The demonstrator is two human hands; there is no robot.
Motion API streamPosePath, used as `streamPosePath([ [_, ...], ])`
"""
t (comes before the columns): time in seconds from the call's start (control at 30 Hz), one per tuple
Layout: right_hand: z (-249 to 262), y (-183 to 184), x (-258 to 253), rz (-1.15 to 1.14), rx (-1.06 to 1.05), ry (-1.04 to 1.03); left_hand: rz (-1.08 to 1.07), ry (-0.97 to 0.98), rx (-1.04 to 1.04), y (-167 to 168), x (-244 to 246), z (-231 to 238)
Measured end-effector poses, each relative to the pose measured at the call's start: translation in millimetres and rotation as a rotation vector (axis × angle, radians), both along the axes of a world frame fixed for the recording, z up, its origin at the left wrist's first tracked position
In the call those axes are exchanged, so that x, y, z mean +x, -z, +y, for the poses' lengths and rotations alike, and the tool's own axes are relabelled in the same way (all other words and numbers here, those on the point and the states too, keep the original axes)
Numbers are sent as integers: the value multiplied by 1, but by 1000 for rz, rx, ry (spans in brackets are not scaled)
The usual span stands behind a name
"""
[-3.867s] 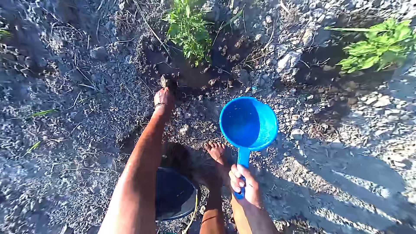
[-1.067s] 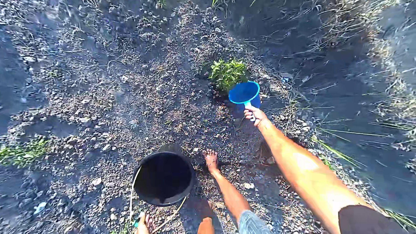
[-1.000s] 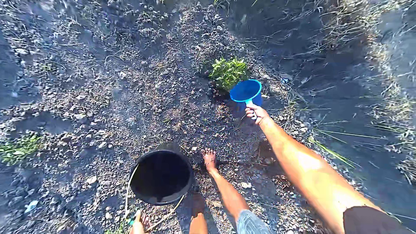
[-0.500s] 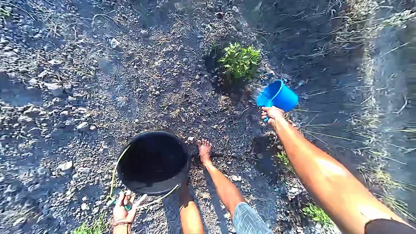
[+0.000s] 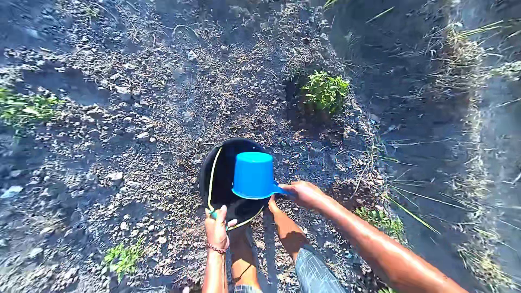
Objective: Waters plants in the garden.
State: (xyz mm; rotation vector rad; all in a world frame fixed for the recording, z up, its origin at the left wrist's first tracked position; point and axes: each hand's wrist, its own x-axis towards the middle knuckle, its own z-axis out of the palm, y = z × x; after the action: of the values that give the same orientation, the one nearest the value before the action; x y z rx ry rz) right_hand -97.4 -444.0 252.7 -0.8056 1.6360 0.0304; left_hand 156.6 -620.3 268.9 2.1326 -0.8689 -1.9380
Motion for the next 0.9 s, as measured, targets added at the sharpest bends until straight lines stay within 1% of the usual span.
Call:
streamPosePath([
  [0.03, -29, 11, 10, 72, 24, -207, -12, -30, 14, -10, -1, 3],
  [0.07, -55, 23, 22, 123, 14, -369, -23, -58, 27, -21, 2, 6],
  [0.1, -75, 38, 34, 162, -34, -488, -19, -89, 37, -32, 8, 8],
  [0.13, -93, 53, 44, 175, -79, -581, -13, -122, 43, -43, 14, 9],
  [0.17, -107, 65, 52, 163, -74, -661, -3, -165, 50, -54, 22, 11],
  [0.23, -128, 79, 70, 101, -4, -755, 12, -263, 52, -71, 39, 13],
  [0.27, -135, 82, 79, 47, 24, -757, 8, -312, 51, -75, 48, 10],
  [0.3, -136, 80, 90, -27, 33, -711, 5, -360, 53, -79, 59, 10],
  [0.37, -132, 71, 120, -237, 37, -521, 1, -475, 53, -84, 86, 14],
  [0.4, -136, 66, 133, -345, 81, -431, 10, -535, 40, -85, 99, 16],
  [0.5, -145, 66, 167, -670, 295, -172, -4, -698, 22, -89, 140, 30],
  [0.53, -148, 68, 178, -767, 380, -127, -14, -747, 23, -90, 155, 38],
  [0.6, -157, 70, 200, -905, 511, -103, -59, -862, 26, -87, 183, 56],
  [0.67, -165, 64, 224, -959, 582, -96, -130, -988, 37, -83, 210, 73],
  [0.73, -176, 57, 252, -987, 606, -96, -206, -1111, 33, -75, 239, 87],
  [0.83, -190, 44, 297, -1022, 599, -102, -253, -1263, 34, -60, 285, 113],
  [0.9, -202, 33, 326, -987, 563, -90, -287, -1358, 22, -51, 309, 124],
])
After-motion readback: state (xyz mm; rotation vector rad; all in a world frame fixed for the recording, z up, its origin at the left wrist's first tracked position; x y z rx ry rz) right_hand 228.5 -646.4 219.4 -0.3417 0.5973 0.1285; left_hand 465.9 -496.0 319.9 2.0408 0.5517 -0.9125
